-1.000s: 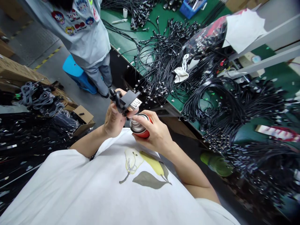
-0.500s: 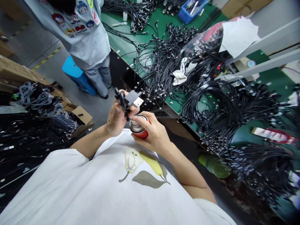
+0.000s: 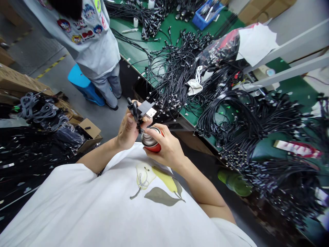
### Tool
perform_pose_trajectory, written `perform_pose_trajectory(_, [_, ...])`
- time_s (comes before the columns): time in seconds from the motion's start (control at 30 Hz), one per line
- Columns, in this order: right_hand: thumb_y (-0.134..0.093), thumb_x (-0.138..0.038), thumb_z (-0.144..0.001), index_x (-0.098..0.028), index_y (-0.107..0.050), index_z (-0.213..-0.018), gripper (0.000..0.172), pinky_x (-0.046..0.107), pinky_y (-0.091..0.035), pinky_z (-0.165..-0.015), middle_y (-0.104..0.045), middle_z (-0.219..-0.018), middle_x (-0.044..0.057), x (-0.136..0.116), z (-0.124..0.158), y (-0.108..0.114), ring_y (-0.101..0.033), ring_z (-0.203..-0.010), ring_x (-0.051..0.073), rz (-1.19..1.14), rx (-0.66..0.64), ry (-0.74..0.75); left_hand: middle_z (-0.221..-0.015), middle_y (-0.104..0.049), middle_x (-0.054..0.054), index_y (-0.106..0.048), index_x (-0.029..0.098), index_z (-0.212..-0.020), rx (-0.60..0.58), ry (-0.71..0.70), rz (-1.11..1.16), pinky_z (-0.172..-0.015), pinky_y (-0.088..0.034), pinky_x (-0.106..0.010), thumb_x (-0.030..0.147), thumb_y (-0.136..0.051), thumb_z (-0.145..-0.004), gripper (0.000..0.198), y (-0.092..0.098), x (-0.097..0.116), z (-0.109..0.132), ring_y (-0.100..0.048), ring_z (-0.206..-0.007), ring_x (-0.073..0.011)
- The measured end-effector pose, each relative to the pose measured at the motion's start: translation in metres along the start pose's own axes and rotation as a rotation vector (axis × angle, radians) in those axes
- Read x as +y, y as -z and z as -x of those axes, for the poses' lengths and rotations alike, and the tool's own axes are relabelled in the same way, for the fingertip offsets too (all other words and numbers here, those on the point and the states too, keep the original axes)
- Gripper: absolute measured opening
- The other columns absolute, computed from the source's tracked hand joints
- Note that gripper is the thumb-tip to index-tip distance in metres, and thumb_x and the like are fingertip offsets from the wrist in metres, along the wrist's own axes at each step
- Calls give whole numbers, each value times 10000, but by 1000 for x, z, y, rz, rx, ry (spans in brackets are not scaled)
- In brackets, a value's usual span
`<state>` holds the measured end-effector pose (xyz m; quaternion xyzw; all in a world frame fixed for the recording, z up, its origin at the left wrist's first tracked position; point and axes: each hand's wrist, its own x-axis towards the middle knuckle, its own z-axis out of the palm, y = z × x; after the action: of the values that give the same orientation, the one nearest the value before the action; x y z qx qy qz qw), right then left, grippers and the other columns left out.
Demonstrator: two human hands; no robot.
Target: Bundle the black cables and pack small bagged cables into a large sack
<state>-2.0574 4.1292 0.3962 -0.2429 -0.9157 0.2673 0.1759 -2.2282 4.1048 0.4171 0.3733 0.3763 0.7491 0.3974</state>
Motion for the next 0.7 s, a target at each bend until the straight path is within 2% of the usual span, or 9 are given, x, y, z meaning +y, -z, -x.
perform_pose_trajectory(0.33, [-727,-280,-811,-266,-474,-1385,627,377,-583,-855,-542,-1274,127,3,1,-5,-636,-1097,262,-61,23,16,-544,-374,51,-483,229,-727,62,45,16,-560,-414,-311,757,-604,-812,549,2,-2,-2,-363,-496,-121])
perform_pose_trajectory(0.5, [-712,-278,-809,-243,-523,-1337,561,388,-583,-866,-548,-1273,140,20,-1,-25,-636,-1084,253,-104,34,11,-548,-340,39,-505,211,-681,97,50,28,-536,-342,-288,729,-560,-862,552,19,-14,-11,-345,-524,-123])
perform_pose_trajectory(0.7, [-706,-254,-776,-262,-500,-1352,612,386,-600,-840,-550,-1269,143,33,-13,-46,-653,-1069,254,-152,55,23,-592,-391,23,-534,210,-747,102,98,2,-563,-299,-305,644,-474,-949,482,37,-35,-6,-343,-555,-134])
